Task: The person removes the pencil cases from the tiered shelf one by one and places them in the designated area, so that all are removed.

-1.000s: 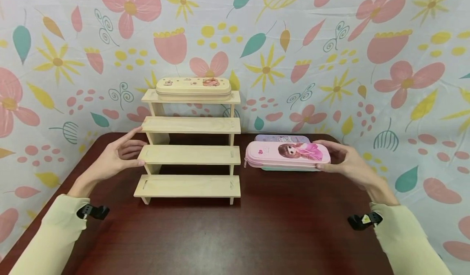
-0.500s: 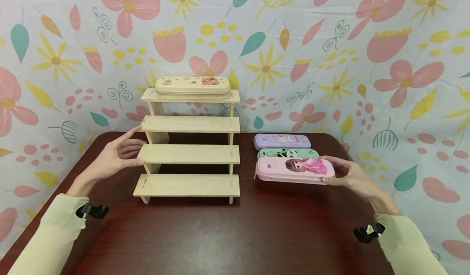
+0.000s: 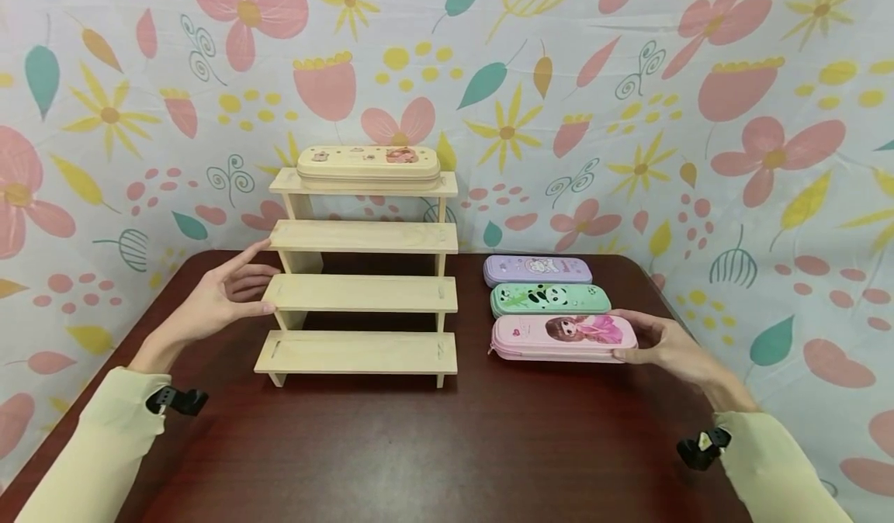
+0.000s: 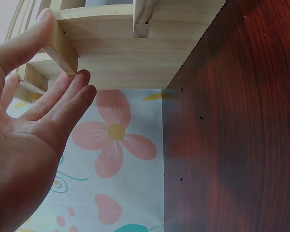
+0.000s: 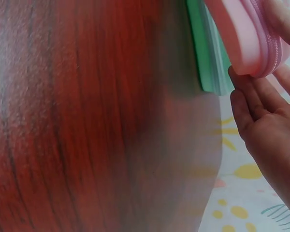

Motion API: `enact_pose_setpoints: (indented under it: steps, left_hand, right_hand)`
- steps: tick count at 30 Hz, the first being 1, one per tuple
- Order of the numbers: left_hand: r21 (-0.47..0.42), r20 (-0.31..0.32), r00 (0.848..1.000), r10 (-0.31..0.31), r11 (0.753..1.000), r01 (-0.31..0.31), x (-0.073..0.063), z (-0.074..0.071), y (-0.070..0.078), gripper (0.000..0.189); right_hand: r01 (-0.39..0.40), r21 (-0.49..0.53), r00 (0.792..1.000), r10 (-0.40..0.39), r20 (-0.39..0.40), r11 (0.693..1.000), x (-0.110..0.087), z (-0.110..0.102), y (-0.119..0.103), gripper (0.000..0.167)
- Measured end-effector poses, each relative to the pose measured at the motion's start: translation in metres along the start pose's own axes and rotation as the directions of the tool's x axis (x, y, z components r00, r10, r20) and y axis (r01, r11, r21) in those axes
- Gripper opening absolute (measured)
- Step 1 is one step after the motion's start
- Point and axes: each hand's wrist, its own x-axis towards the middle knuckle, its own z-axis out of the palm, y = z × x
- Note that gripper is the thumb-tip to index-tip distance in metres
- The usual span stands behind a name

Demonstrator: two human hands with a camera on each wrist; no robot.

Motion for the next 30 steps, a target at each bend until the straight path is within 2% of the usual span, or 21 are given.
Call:
enact_pose_setpoints:
  steps: [9, 17, 24, 30]
  left_hand:
    - [-0.008, 0.003, 1.0, -0.006, 1.0, 0.006, 0.0, 0.0, 0.0, 0.104]
    - [-0.009, 0.003, 1.0, -0.003, 1.0, 0.003, 0.0, -0.001, 0.0, 0.105]
    - [-0.007, 0.006, 1.0, 0.001, 1.0, -0.001, 0.0, 0.0, 0.0, 0.104]
    - [-0.003, 0.007, 1.0, 0.003, 1.0, -0.003, -0.001, 0.0, -0.001, 0.104]
  right_hand:
    - [-0.02, 0.006, 1.0, 0.02, 0.014, 1.0, 0.003, 0.0, 0.009, 0.068]
    - [-0.02, -0.037, 1.0, 0.02, 0.014, 0.999, 0.007, -0.002, 0.018, 0.067]
    - [-0.077, -0.092, 0.997, 0.079, 0.016, 0.993, 0.009, -0.004, 0.021, 0.07]
    - [-0.027, -0.095, 0.999, 0.029, 0.017, 0.995, 0.009, -0.004, 0.02, 0.067]
